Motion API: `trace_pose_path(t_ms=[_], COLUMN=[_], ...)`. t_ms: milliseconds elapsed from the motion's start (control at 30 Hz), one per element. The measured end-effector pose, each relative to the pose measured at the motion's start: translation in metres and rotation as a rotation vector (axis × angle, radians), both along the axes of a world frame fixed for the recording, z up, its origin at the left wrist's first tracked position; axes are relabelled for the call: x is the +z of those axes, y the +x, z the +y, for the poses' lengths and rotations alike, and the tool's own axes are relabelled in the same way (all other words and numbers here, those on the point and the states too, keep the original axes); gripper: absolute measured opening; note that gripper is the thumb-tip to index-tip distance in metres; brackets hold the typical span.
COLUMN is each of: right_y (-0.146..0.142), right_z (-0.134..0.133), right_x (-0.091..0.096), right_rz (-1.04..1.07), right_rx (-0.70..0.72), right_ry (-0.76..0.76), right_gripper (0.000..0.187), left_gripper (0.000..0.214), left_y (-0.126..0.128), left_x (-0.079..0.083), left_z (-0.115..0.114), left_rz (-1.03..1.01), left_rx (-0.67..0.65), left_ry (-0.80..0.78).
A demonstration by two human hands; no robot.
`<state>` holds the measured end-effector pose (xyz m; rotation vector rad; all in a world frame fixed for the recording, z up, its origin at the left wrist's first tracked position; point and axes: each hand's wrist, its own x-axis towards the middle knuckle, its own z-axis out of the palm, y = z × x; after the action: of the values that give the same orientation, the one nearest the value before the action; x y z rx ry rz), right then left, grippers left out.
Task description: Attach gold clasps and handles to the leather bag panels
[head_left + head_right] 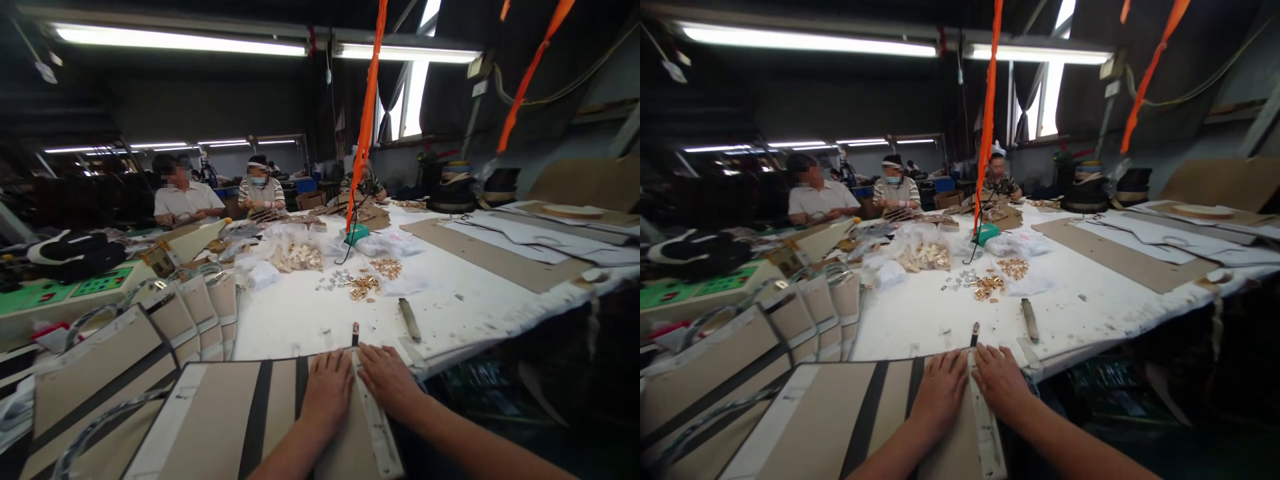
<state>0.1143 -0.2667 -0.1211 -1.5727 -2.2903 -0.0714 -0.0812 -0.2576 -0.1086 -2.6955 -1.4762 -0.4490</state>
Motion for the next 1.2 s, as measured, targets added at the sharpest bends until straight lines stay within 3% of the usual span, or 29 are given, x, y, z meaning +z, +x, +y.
trace_pose_path(t_ms=[300, 467, 633, 733, 833, 900, 1000, 1100, 1200], right_y=[0.025, 0.022, 0.031, 0.054, 0.087, 0.109, 0.135, 0.154, 0.168], right_z=[-0.001, 0.000, 0.011, 0.047, 0.106, 0.147, 0.194, 0.219, 0.228], right_x=[-0.012, -0.013, -0.006, 0.008, 0.026, 0.035, 0.039, 0.034, 0.028], right_rz=[0.302, 0.261, 0.246, 0.289, 0.244, 0.151, 0.063, 0.050, 0.045], right_rx=[0.015, 0.025, 0.068, -0.012, -0.264, -0.460, -0.575, -0.601, -0.628], right_ry=[0.022, 0.086, 0.031, 0.061, 0.071, -0.042, -0.203, -0.247, -0.248], right_gripper=[0.036, 0.033, 0.029, 0.026, 0.036, 0.047, 0.055, 0.033, 0.033], left_gripper=[0.045, 0.046, 0.044, 0.044, 0.045, 0.047, 0.050, 0.052, 0.053], left_y=[0.003, 0.003, 0.001, 0.000, -0.002, -0.003, -0.006, -0.009, -0.010], left_x=[0.003, 0.000, -0.003, -0.008, -0.012, -0.015, -0.018, -0.020, -0.021], left_z=[-0.001, 0.002, 0.005, 0.007, 0.010, 0.012, 0.016, 0.019, 0.021], left_rz=[-0.032, -0.034, -0.061, -0.067, -0.049, -0.027, -0.010, -0.003, 0.016], left_rx=[-0.003, 0.001, 0.007, 0.003, -0.008, -0.022, -0.040, -0.058, -0.071], left_ry=[-0.040, -0.053, -0.050, -0.015, 0.056, 0.115, 0.203, 0.271, 0.298])
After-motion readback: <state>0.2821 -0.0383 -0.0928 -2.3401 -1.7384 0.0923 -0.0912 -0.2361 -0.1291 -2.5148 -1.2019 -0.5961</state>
